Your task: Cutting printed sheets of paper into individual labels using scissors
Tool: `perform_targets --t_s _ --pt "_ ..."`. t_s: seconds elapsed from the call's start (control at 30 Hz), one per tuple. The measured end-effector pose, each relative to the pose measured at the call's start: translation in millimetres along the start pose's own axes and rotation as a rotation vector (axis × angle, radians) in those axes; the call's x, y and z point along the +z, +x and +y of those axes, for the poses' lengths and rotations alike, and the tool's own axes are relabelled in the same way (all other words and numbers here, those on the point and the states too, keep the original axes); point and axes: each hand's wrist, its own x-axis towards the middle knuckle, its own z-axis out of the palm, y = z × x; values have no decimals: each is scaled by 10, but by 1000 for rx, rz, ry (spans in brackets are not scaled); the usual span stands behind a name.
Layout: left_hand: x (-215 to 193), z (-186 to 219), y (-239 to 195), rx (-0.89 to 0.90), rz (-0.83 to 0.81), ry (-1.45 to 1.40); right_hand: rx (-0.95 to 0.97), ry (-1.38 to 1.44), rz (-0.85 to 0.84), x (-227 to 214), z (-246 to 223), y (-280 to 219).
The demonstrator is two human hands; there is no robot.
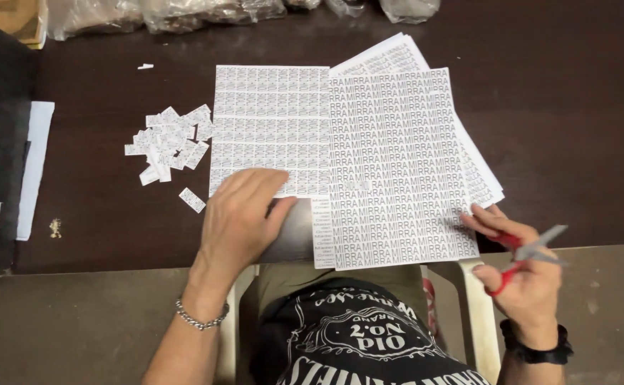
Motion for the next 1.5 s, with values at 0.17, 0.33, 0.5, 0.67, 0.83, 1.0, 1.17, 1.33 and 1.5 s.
perform_targets --t_s 0.17,0.33,0.5,0.67,0.83,1.0,1.17,1.33,1.5 --pt "131 80 130 71 -81 -62 18 -85 -93 53 3 93" --pt "382 316 475 376 -122 -71 18 -112 -105 61 46 84" --pt "508 365 639 464 -241 216 83 -75 -87 23 185 -1" --pt "533 320 613 516 -199 229 100 -60 -74 4 235 -32" --pt "504 167 596 497 -113 154 126 -47 -75 -3 211 -25" --pt "21 -528 251 203 151 502 139 -60 -110 -20 172 23" --pt "-499 -1002 -190 -17 191 660 116 -188 -132 -101 155 74" --pt "-549 -799 -180 -35 47 417 184 -279 -75 -194 96 129" --pt "-232 -470 135 151 -429 104 159 30 24 -172 92 105"
